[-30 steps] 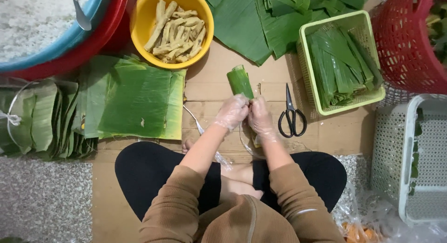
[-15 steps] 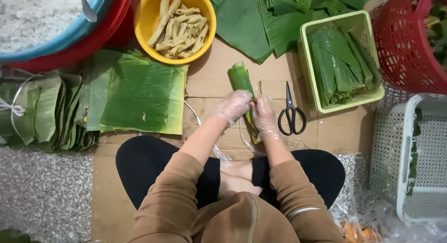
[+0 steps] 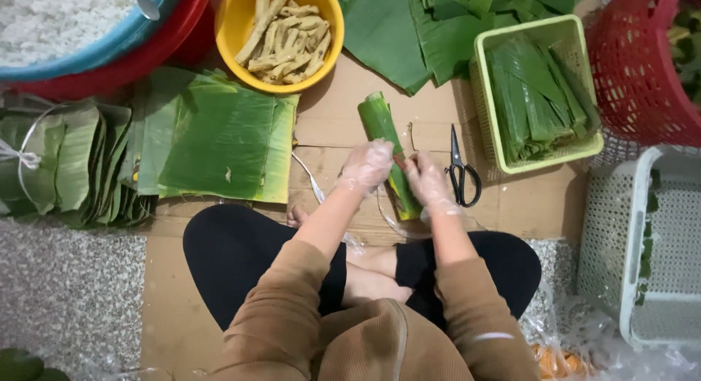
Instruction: Wrapping rice cakes in banana leaves and tying them with string.
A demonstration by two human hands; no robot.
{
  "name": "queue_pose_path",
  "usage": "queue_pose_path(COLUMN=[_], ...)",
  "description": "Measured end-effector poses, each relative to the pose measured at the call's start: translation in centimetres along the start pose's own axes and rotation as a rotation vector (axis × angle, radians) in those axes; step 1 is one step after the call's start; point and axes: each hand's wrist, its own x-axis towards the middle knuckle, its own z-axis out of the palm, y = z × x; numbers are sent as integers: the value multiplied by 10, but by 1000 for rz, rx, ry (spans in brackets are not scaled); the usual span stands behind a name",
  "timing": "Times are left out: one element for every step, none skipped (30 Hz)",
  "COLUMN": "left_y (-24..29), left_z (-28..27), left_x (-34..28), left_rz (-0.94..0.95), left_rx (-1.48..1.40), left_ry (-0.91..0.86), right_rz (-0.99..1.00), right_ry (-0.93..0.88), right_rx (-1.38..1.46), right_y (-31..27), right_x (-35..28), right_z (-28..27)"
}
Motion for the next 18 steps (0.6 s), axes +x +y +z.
queue_pose_path(left_y=[-7,-13,-3,8,19,10,1,-7,-12,-16,-20,-22,-24,-27,-23,-20,-17,-14], left_z=[6,14,-11,-35,-60,-52,-44,-35,-37,-36,-35,-38,-40,-44,-57,-70,-84,-91], left_x=[-2,-6,-12,-18,-24,-15,-5,3,12,20,28,32,36,41,30,21,12,3], left_rz=[12,26,20,-58,-137,-135,-25,83,83,79,76,75,-119,-314,-315,-376,-436,-439], left_rx=[-25,-51,-53,-85,-116,-112,-22,66,67,105,142,141,190,239,240,110,-21,-19], left_ry=[16,26,24,-65,-153,-154,21,196,195,110,24,21,-140,-299,-301,-324,-345,-348], right_rz=[129,265,266,260,254,254,191,127,127,21,-88,-86,-101,-118,-119,-187,-254,-255], right_ry=[-172,-344,-350,-357,-365,-363,-353,-344,-344,-314,-282,-285,-311,-335,-337,-323,-308,-311], right_rx=[-34,-68,-68,-110,-152,-148,-209,-272,-270,-470,-669,-668,-714,-758,-756,-764,-772,-768], right_y=[-28,-54,-54,-54,-54,-39,-24,-9,-21,-32,-42,-41,-40,-39,-38,-37,-36,-36], right_x=[-5,-13,-11,-10,-9,-3,2,7,8,8,8,12,16,21,24,29,33,36], right_z=[-11,-22,-15,-8,-2,10,21,32,24,16,8,6,4,2,2,2,2,2])
